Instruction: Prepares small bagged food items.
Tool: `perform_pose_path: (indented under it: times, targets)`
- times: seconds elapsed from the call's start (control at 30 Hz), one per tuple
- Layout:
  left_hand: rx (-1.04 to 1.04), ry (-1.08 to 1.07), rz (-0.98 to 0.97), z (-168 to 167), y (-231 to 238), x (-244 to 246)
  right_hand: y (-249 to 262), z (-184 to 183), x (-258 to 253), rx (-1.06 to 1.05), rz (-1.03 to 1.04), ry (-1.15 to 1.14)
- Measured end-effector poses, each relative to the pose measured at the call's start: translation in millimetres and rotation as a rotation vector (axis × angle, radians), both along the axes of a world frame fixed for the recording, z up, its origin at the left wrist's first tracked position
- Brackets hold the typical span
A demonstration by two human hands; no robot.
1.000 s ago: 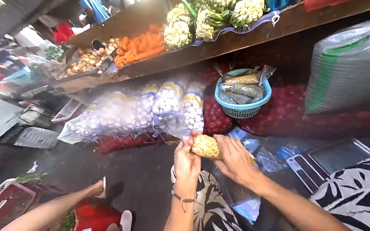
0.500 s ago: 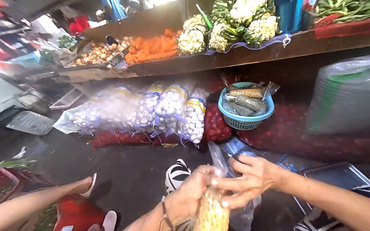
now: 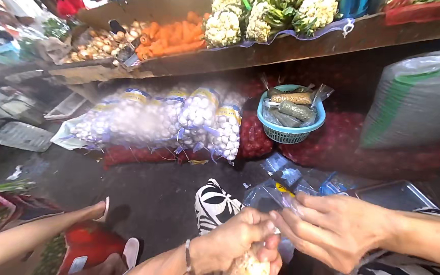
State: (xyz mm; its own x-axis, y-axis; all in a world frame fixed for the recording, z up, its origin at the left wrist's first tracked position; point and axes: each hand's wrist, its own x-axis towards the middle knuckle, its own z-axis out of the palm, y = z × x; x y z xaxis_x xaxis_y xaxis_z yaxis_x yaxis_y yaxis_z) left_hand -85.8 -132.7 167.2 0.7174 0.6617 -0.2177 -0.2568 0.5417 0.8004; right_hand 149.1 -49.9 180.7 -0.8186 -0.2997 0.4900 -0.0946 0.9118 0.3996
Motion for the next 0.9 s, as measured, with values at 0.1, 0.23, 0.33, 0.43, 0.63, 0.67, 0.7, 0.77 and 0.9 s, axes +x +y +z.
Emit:
perform_pose_path:
  times: [0.1, 0.23, 0.33, 0.43, 0.63, 0.67, 0.7, 0.77, 0.9]
  targets:
    - [0.531, 0.127, -0.054, -4, 19, -17, -7, 4, 3, -0.042, -0.063, 0.036]
    - [1.238, 0.605, 0.168, 5, 33, -31, 1, -3, 2, -0.143, -0.164, 0.119]
    - [1.482, 0.771, 0.36, 9, 36, -28, 13, -19, 0, -0.343, -0.192, 0.206]
    - [1.641, 0.793, 0.495, 17, 39, -24, 19, -27, 0, -0.653, -0.114, 0.291]
    - [1.731, 0.781, 0.52, 59, 25, -6, 7, -33, -11, -1.067, 0.255, 0.526]
    - [1.684, 0.737, 0.5, 63, 26, -3, 6, -35, -17, -1.092, 0.301, 0.603]
    - [1.605, 0.685, 0.477, 65, 29, -1, 7, -38, -23, -1.125, 0.33, 0.682]
    - [1.348, 0.566, 0.49, 60, 38, 4, 10, -46, -41, -1.245, 0.352, 0.831]
    - [0.713, 0.319, 0.734, 30, 66, 17, 12, -69, -78, -1.754, 0.328, 1.046]
